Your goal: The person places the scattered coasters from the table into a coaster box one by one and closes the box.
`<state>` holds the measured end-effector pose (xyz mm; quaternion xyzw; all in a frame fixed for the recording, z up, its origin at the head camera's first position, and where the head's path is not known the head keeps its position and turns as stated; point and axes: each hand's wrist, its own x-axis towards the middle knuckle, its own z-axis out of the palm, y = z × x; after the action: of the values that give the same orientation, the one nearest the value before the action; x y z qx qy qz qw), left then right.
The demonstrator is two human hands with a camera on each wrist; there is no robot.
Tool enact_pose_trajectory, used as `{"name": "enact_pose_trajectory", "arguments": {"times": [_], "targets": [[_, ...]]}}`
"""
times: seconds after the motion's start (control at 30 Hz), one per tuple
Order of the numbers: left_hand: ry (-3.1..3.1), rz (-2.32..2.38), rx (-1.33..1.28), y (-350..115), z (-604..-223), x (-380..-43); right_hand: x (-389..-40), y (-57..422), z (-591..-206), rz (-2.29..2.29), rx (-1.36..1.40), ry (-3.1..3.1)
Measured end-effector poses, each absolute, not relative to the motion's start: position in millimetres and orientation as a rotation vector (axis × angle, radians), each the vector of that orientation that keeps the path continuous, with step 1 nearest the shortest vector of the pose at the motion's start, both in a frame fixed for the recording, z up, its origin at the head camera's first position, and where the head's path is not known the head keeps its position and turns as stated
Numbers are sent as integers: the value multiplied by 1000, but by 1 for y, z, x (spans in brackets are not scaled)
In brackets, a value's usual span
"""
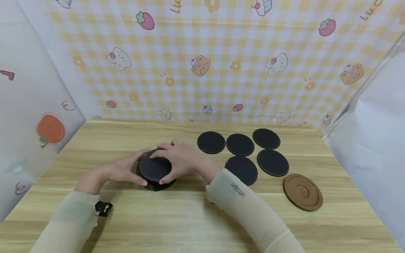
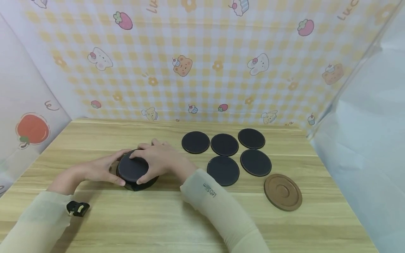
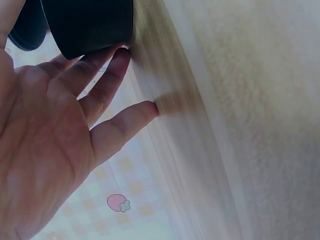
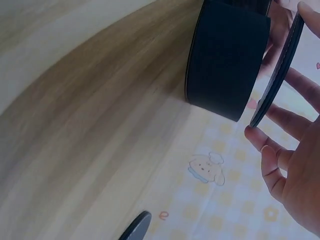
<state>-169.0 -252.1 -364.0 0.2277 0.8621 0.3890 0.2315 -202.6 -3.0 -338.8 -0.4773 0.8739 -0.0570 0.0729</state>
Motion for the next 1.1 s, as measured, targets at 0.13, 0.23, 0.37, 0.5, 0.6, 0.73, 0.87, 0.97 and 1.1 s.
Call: {"name": "enact_pose_trajectory", "arguments": {"times": [0.13, 0.23, 0.37, 0.5, 0.6, 0.73, 0.87, 0.97, 1.1], "targets": [[2373, 1062, 627, -253, -365, -171, -202, -9, -342, -146, -1437, 2624], [2369, 1059, 630, -252, -365, -172, -202, -12, -345, -143, -1424, 2628], [2364, 1042, 632, -253, -364, -172, -203, -14, -347, -146, -1413, 2626], [2351, 1054, 647, -254, -365, -172, -203, -15, -347, -151, -1411, 2623], [2353, 1051, 643, -254, -365, -171, -203, -16, -348, -153, -1402, 2621], [2362, 1026, 616, -254, -365, -170, -204, -17, -350, -136, -1398, 2618], [2366, 1027, 610, -254, -365, -170, -205, -18, -352, -127, -1403, 2616], [2368, 1028, 612, -254, -365, -171, -205, -17, -352, -138, -1397, 2617], [2375, 1015, 613, -254, -365, -171, -205, -15, -352, -155, -1382, 2613]]}}
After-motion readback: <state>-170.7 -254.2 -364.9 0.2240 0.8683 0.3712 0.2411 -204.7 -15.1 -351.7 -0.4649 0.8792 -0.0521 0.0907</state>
